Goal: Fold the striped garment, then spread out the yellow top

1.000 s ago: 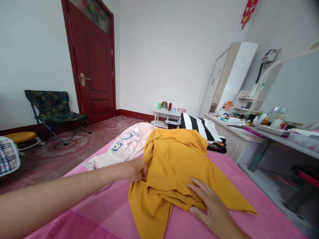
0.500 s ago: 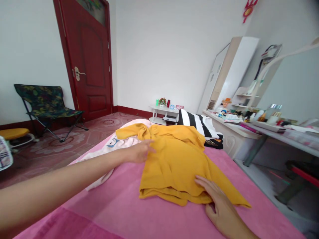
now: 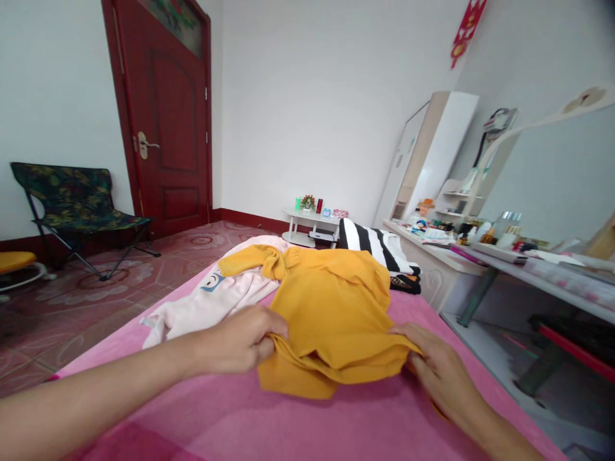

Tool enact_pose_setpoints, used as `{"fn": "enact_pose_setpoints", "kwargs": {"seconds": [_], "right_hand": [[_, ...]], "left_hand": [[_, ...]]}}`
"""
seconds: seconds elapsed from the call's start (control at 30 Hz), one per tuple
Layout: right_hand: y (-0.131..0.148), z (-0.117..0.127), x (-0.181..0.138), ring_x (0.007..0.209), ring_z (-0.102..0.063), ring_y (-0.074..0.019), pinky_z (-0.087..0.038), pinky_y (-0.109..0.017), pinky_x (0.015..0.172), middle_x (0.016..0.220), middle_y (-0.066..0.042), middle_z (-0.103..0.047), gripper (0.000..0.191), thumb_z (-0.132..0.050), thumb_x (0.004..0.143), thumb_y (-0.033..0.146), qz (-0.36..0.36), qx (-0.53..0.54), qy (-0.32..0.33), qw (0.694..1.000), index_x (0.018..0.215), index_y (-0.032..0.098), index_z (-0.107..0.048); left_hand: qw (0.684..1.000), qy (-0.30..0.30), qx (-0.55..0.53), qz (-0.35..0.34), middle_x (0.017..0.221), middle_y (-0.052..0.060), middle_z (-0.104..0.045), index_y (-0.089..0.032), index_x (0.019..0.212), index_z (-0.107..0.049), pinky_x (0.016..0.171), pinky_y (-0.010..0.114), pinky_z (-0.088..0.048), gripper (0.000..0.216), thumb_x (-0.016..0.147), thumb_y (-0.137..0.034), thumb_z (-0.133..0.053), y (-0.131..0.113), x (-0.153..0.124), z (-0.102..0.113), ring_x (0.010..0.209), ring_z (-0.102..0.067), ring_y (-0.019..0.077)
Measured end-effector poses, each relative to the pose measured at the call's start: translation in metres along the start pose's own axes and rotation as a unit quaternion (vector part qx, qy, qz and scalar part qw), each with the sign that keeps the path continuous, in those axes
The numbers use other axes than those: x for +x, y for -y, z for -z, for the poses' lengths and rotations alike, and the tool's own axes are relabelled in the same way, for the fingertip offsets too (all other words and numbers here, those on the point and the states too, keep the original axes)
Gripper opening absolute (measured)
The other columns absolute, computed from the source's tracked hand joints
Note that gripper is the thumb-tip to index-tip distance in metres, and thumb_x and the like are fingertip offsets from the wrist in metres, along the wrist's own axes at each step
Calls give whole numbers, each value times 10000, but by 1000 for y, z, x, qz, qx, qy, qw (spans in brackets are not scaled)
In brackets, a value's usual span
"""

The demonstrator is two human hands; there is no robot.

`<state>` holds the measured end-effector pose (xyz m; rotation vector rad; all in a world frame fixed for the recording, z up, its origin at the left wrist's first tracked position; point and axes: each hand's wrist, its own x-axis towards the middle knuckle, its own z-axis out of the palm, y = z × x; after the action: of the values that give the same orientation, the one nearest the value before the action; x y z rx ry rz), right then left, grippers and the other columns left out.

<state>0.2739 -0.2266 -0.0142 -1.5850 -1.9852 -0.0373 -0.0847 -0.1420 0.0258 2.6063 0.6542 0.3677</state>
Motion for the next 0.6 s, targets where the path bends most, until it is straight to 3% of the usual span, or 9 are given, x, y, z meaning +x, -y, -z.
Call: {"fn": "enact_pose_setpoints", "kwargs": {"seconds": [0.07,0.17,0.27,0.37,0.4,0.47,0.53,0.6], "right_hand": [[22,18,-3,1064,-579,-272,-445,-394,929,1132,-52,-650,427,-428,718,190,-7,35,22,999,1064,277,-663],[53,35,-16,1079,-575,-300,-460,-388,918,1130,-55,-657,362,-503,739,250,-50,97,119,987,1045,303,-689],[68,40,-32,1055,-593,-293,-473,-373,905,1104,-54,-672,334,-596,732,303,-111,177,257,943,1050,307,-698],[49,42,-35,983,-625,-275,-484,-361,874,1056,-68,-685,443,-707,656,401,-153,269,388,868,1077,263,-687],[34,42,-32,963,-631,-263,-485,-355,861,1044,-74,-685,471,-703,662,454,-161,290,388,860,1082,244,-678],[0,37,-21,904,-636,-229,-486,-336,825,984,-79,-685,449,-623,723,544,-182,288,297,892,1015,207,-678],[-33,25,-9,792,-627,-195,-492,-308,741,846,-67,-675,405,-582,737,563,-232,234,159,931,856,184,-664],[-57,5,0,635,-593,-165,-478,-276,602,675,-35,-628,378,-593,704,556,-312,200,95,924,746,181,-613]], "left_hand": [[998,10,-50,22,745,-33,-637,-193,780,-637,700,205,-422,319,646,-35,-394,-11,-12,25,721,-578,139],[986,105,-128,34,781,-47,-679,-202,858,-688,698,193,-442,390,662,-28,-399,-24,-29,40,757,-604,141],[958,246,-144,33,758,-27,-702,-217,875,-721,611,187,-457,359,648,-52,-496,-25,-39,25,695,-618,146],[907,382,-154,85,766,10,-718,-219,912,-723,580,201,-482,314,605,-163,-696,-19,-34,3,663,-638,163],[894,403,-170,100,788,19,-722,-216,947,-714,593,207,-492,346,602,-220,-736,-16,-29,-1,680,-647,167],[898,384,-191,95,823,26,-724,-204,1004,-694,614,212,-498,362,665,-328,-727,-11,-11,-7,709,-654,165],[937,301,-166,57,843,23,-721,-197,1021,-684,632,215,-494,308,761,-357,-644,-2,14,-12,723,-648,157],[976,191,-99,19,892,30,-715,-193,1006,-687,697,238,-497,264,787,-315,-605,11,44,-22,777,-646,171]]}}
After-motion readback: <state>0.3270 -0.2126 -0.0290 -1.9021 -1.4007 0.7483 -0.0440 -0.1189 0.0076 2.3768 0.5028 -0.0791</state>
